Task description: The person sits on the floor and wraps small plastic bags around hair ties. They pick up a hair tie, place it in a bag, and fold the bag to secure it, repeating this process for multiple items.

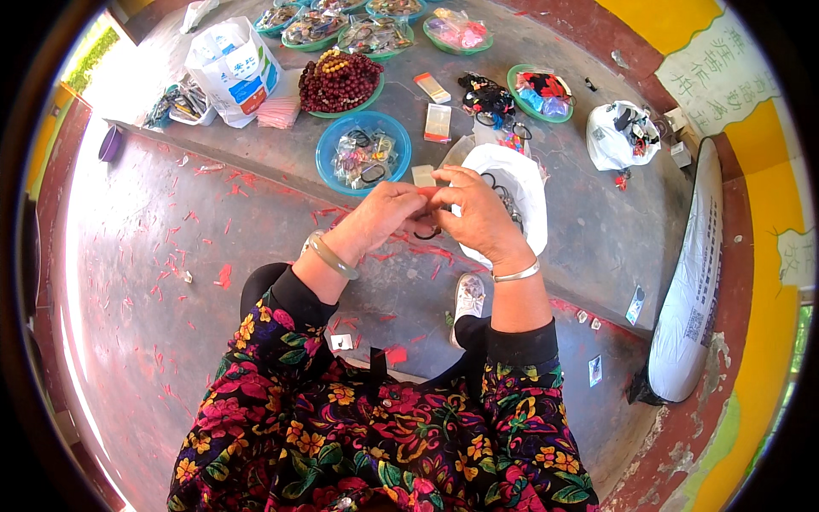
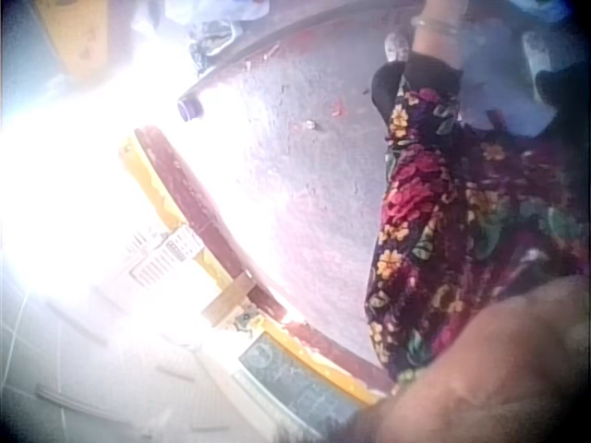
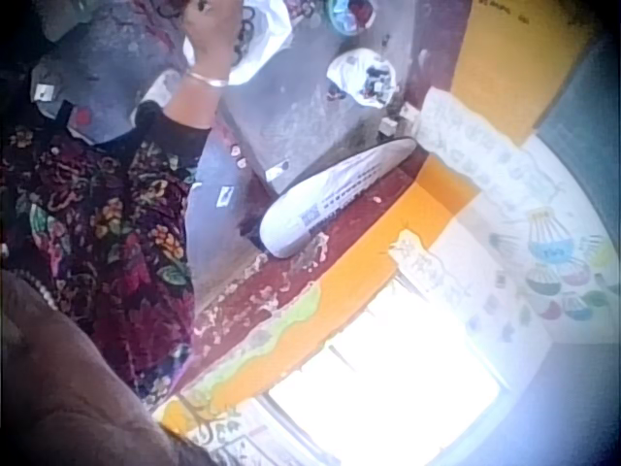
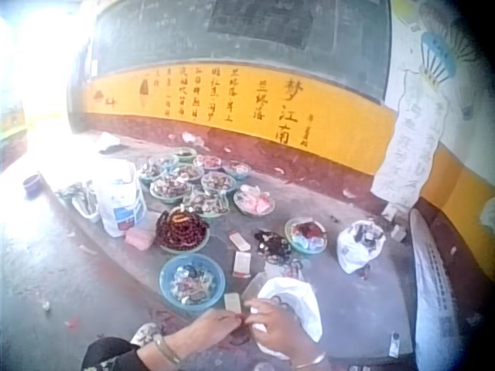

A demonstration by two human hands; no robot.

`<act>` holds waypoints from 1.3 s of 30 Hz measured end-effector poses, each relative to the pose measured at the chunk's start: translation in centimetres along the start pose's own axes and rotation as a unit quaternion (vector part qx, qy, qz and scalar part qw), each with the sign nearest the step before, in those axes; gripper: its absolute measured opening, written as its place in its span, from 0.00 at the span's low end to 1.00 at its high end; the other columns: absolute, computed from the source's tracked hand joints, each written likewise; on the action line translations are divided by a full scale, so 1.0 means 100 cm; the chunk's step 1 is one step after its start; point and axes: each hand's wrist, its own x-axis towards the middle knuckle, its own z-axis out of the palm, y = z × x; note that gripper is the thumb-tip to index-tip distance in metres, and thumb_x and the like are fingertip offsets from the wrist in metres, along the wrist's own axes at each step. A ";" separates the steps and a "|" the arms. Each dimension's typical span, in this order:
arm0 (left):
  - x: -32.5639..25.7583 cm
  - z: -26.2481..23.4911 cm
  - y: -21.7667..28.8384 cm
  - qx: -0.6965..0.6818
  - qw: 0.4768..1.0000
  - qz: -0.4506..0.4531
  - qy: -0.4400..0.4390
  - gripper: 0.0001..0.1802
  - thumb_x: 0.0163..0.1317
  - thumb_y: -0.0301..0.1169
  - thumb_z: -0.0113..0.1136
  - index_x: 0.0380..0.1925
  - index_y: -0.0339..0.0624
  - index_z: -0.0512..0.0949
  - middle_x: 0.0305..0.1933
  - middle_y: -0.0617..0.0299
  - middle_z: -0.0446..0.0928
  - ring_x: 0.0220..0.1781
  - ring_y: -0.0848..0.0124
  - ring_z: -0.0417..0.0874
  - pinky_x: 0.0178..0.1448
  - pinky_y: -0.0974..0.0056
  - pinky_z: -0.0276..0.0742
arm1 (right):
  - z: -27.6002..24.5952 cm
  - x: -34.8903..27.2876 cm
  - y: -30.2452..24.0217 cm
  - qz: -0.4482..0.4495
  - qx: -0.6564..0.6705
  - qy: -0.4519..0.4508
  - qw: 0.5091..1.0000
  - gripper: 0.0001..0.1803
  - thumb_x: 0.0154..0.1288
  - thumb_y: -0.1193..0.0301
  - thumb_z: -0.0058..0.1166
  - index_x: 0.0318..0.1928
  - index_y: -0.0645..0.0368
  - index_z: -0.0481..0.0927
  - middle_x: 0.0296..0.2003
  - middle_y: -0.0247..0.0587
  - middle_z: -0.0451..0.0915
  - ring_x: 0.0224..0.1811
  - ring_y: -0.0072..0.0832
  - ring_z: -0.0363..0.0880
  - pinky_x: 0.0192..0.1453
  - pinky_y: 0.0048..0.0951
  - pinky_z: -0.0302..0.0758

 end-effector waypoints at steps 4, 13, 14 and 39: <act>-0.002 0.001 0.003 -0.081 0.996 0.024 0.037 0.17 0.64 0.29 0.44 0.46 0.27 0.73 0.38 0.53 0.77 0.38 0.68 0.81 0.45 0.67 0.78 | 0.001 0.000 -0.001 0.048 0.097 0.057 0.992 0.12 0.50 0.75 0.58 0.39 0.58 0.80 0.48 0.45 0.76 0.55 0.37 0.71 0.58 0.33 0.67; 0.001 -0.002 0.004 -0.135 0.988 0.061 0.043 0.18 0.66 0.30 0.44 0.50 0.29 0.72 0.47 0.53 0.76 0.46 0.68 0.79 0.52 0.65 0.78 | 0.007 0.004 0.002 0.190 0.245 0.075 0.948 0.11 0.55 0.73 0.60 0.38 0.65 0.80 0.32 0.36 0.81 0.35 0.20 0.77 0.40 0.20 0.72; 0.002 -0.002 0.003 -0.134 0.988 0.060 0.041 0.18 0.66 0.30 0.44 0.50 0.29 0.72 0.47 0.53 0.76 0.46 0.68 0.79 0.53 0.65 0.77 | 0.006 0.004 -0.001 0.197 0.256 0.074 0.944 0.10 0.55 0.73 0.60 0.37 0.66 0.80 0.30 0.35 0.81 0.33 0.19 0.76 0.39 0.20 0.72; -0.002 0.002 0.007 -0.224 0.972 0.059 0.042 0.10 0.62 0.25 0.53 0.38 0.26 0.76 0.39 0.52 0.79 0.40 0.65 0.82 0.48 0.63 0.81 | 0.009 0.003 0.002 0.173 0.414 0.133 0.884 0.09 0.60 0.72 0.57 0.34 0.66 0.80 0.27 0.31 0.79 0.30 0.15 0.73 0.36 0.17 0.70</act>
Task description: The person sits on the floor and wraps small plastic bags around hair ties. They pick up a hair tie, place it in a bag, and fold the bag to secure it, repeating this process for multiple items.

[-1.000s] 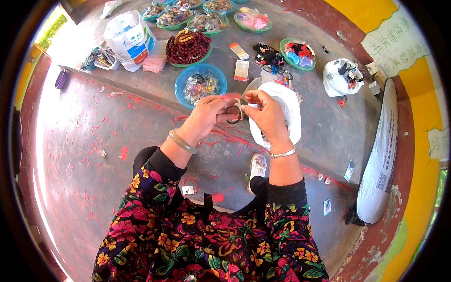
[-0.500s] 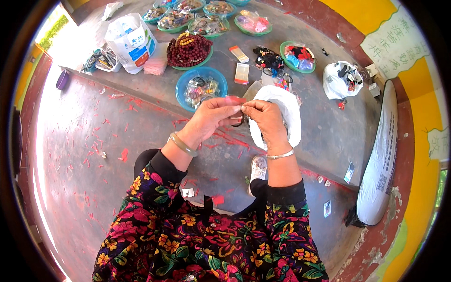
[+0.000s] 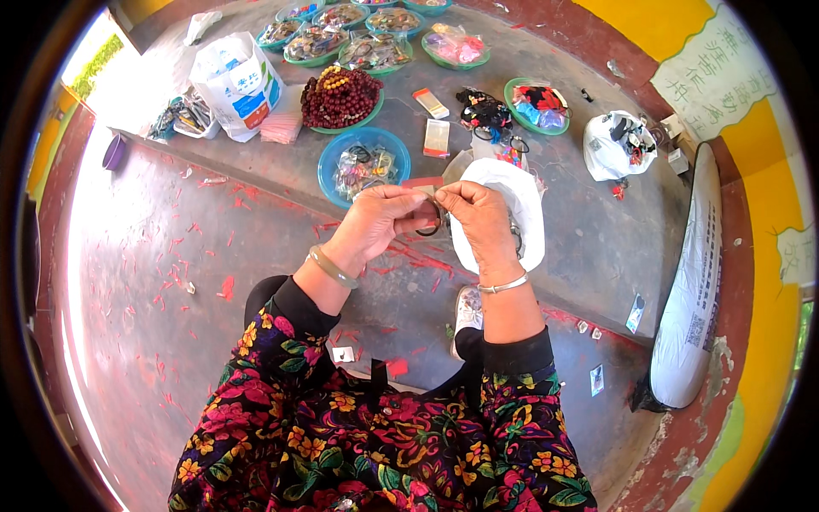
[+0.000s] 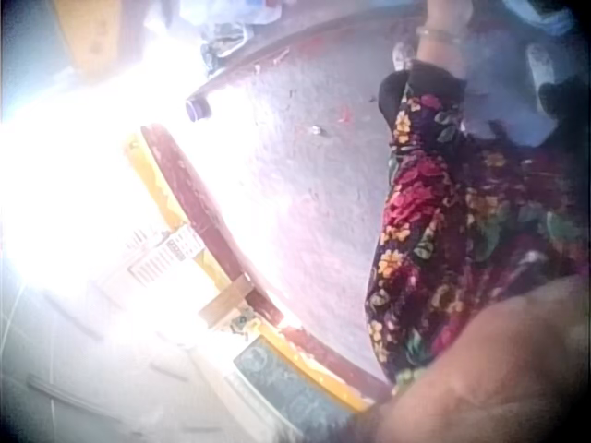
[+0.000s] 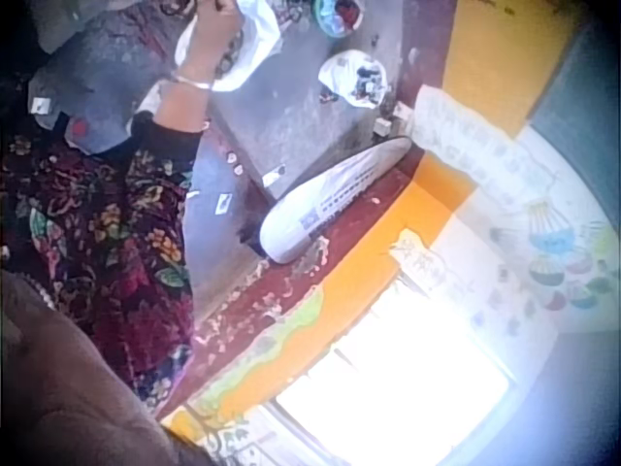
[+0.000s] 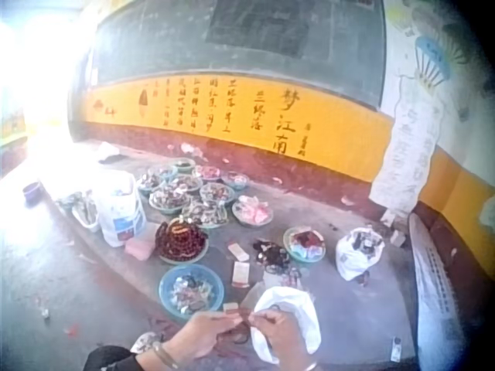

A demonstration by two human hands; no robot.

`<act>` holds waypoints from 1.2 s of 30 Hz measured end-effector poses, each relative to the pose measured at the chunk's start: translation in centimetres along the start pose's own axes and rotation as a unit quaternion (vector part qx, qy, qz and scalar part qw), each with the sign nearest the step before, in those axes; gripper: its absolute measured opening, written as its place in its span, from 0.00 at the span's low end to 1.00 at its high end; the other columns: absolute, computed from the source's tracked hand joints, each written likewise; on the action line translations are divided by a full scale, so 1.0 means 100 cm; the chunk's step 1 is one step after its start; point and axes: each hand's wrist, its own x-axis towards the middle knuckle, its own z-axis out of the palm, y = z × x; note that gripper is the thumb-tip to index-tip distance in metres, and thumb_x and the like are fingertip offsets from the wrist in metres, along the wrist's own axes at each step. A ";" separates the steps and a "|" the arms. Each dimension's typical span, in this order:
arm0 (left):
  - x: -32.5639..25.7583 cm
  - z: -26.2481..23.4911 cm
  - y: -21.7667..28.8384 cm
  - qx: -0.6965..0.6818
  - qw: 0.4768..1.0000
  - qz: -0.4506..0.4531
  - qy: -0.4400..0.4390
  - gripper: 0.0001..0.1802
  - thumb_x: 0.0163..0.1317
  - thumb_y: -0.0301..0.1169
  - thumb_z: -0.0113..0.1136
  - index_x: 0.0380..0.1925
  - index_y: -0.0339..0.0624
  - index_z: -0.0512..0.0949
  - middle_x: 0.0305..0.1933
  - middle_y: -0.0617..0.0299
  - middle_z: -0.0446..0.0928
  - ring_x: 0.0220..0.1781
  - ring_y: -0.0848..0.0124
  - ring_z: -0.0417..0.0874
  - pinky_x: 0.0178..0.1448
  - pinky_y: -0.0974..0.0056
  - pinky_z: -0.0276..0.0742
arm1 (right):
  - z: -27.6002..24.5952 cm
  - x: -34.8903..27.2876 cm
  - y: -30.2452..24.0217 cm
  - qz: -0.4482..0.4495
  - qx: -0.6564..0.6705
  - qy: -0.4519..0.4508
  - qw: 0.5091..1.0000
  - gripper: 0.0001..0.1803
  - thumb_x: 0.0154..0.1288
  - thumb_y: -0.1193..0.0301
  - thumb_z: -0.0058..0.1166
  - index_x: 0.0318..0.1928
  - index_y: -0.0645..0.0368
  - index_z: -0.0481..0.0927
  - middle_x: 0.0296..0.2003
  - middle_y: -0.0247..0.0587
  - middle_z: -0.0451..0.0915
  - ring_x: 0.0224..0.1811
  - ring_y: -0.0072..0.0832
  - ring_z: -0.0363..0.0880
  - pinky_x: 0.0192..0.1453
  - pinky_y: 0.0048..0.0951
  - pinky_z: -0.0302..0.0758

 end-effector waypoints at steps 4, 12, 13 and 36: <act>-0.003 0.001 0.002 -0.012 1.000 -0.004 -0.002 0.11 0.63 0.26 0.53 0.38 0.27 0.76 0.39 0.51 0.79 0.40 0.64 0.82 0.47 0.64 0.81 | -0.002 0.002 0.005 0.009 -0.004 0.005 1.000 0.09 0.60 0.71 0.57 0.34 0.67 0.80 0.26 0.31 0.78 0.29 0.15 0.73 0.35 0.17 0.69; -0.002 -0.006 0.010 -0.068 0.996 0.034 0.048 0.10 0.63 0.27 0.52 0.35 0.29 0.76 0.37 0.52 0.78 0.39 0.67 0.81 0.44 0.68 0.79 | 0.005 0.001 -0.001 0.080 0.009 -0.056 0.995 0.11 0.59 0.68 0.59 0.34 0.66 0.81 0.25 0.33 0.78 0.30 0.18 0.75 0.36 0.18 0.70; -0.003 -0.006 0.011 -0.071 0.996 0.034 0.051 0.10 0.63 0.27 0.52 0.35 0.29 0.76 0.37 0.52 0.78 0.39 0.67 0.81 0.43 0.68 0.79 | 0.005 0.001 0.000 0.085 -0.023 -0.062 0.994 0.11 0.58 0.68 0.60 0.33 0.66 0.81 0.25 0.34 0.79 0.30 0.18 0.76 0.36 0.19 0.70; -0.001 -0.018 0.014 -0.176 0.983 0.044 0.011 0.11 0.62 0.27 0.53 0.40 0.29 0.74 0.40 0.50 0.78 0.42 0.66 0.81 0.48 0.69 0.81 | 0.007 -0.002 -0.006 0.030 -0.108 -0.050 0.992 0.10 0.55 0.70 0.62 0.29 0.66 0.82 0.23 0.33 0.79 0.28 0.17 0.74 0.34 0.20 0.69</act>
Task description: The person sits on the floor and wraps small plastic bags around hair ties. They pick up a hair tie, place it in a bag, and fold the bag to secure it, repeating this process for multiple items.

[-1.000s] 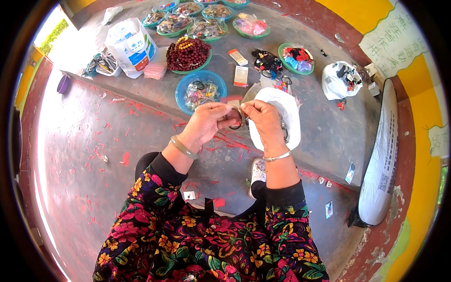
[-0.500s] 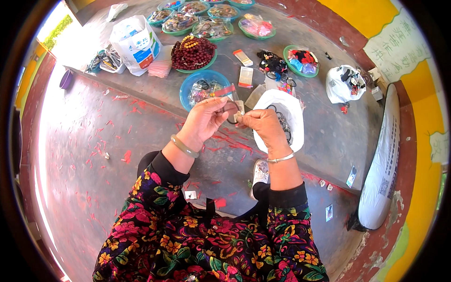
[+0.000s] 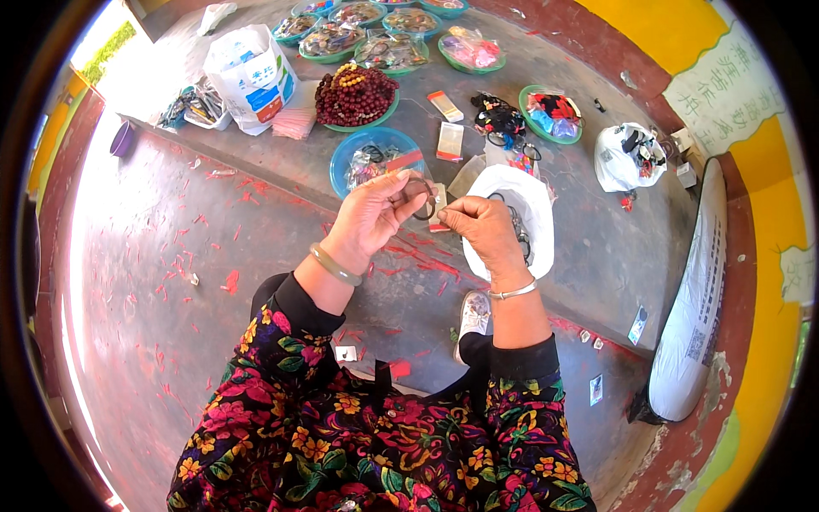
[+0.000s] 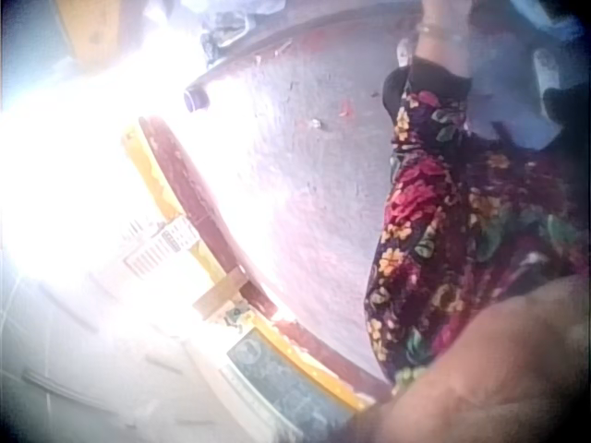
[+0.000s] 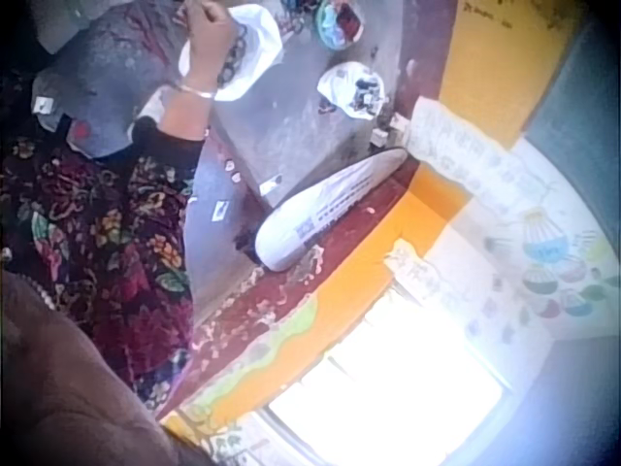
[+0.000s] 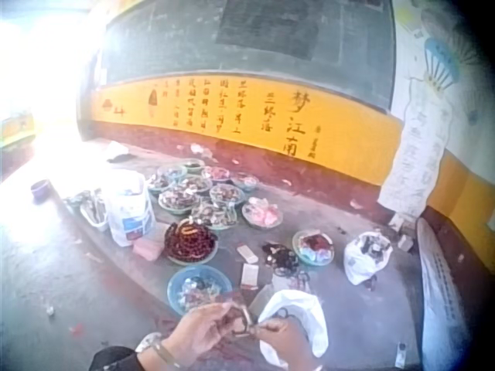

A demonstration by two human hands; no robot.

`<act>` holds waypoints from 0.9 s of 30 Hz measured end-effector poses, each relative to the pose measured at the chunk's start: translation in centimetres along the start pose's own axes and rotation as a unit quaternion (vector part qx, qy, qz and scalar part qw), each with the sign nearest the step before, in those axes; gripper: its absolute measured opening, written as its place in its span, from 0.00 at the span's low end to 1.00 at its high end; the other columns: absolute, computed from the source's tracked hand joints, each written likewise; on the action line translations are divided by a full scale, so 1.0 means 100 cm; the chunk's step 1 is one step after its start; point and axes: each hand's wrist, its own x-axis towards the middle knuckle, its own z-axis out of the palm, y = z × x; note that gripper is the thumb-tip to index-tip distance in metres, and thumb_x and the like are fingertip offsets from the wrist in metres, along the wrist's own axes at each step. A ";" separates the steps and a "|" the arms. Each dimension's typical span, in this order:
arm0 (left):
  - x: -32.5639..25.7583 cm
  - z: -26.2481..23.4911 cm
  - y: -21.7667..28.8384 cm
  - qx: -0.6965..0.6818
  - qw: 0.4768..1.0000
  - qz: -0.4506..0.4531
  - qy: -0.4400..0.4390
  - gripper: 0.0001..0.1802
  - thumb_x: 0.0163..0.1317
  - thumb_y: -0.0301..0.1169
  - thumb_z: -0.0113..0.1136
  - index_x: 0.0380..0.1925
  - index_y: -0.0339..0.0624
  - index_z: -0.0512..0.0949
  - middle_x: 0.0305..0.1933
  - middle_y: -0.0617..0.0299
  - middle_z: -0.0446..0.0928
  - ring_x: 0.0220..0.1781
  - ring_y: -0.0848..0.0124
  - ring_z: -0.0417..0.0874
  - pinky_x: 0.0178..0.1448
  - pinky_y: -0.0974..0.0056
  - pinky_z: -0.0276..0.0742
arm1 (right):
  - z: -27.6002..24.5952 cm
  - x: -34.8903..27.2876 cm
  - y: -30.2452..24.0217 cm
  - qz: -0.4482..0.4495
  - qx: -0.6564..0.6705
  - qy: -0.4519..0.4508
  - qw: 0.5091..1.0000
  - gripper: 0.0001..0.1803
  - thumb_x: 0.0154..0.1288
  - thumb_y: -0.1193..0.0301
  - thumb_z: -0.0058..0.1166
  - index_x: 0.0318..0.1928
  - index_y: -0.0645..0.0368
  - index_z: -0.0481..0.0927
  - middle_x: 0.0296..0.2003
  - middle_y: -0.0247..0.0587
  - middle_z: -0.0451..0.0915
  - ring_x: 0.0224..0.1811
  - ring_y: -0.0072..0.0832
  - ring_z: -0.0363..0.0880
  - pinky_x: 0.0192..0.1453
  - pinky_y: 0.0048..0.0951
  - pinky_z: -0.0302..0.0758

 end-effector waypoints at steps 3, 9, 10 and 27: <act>0.000 0.000 -0.001 -0.010 1.000 0.004 0.027 0.10 0.62 0.26 0.53 0.40 0.28 0.74 0.39 0.51 0.77 0.41 0.66 0.80 0.47 0.68 0.81 | 0.001 0.001 -0.002 -0.004 -0.092 0.004 0.996 0.09 0.55 0.71 0.60 0.29 0.66 0.81 0.23 0.33 0.79 0.28 0.18 0.74 0.34 0.21 0.69; -0.002 0.003 -0.005 0.088 0.995 0.018 0.033 0.11 0.63 0.27 0.52 0.39 0.27 0.74 0.40 0.52 0.77 0.42 0.65 0.80 0.47 0.66 0.80 | -0.004 0.002 0.002 0.011 -0.114 -0.003 0.993 0.08 0.57 0.72 0.59 0.31 0.66 0.81 0.27 0.32 0.79 0.31 0.17 0.74 0.36 0.18 0.69; -0.001 0.002 -0.005 0.108 0.994 0.019 0.023 0.11 0.63 0.27 0.51 0.40 0.27 0.74 0.41 0.52 0.77 0.43 0.65 0.80 0.49 0.65 0.79 | -0.004 0.003 0.003 0.003 -0.063 0.015 0.998 0.08 0.57 0.72 0.60 0.32 0.66 0.81 0.27 0.32 0.79 0.32 0.17 0.75 0.37 0.18 0.70; -0.006 0.016 -0.016 0.173 0.983 -0.050 -0.040 0.13 0.66 0.28 0.49 0.46 0.30 0.75 0.41 0.56 0.78 0.40 0.70 0.81 0.46 0.65 0.81 | -0.008 0.007 0.019 0.031 0.298 0.053 0.953 0.08 0.61 0.69 0.56 0.35 0.61 0.80 0.30 0.33 0.80 0.33 0.20 0.75 0.40 0.23 0.71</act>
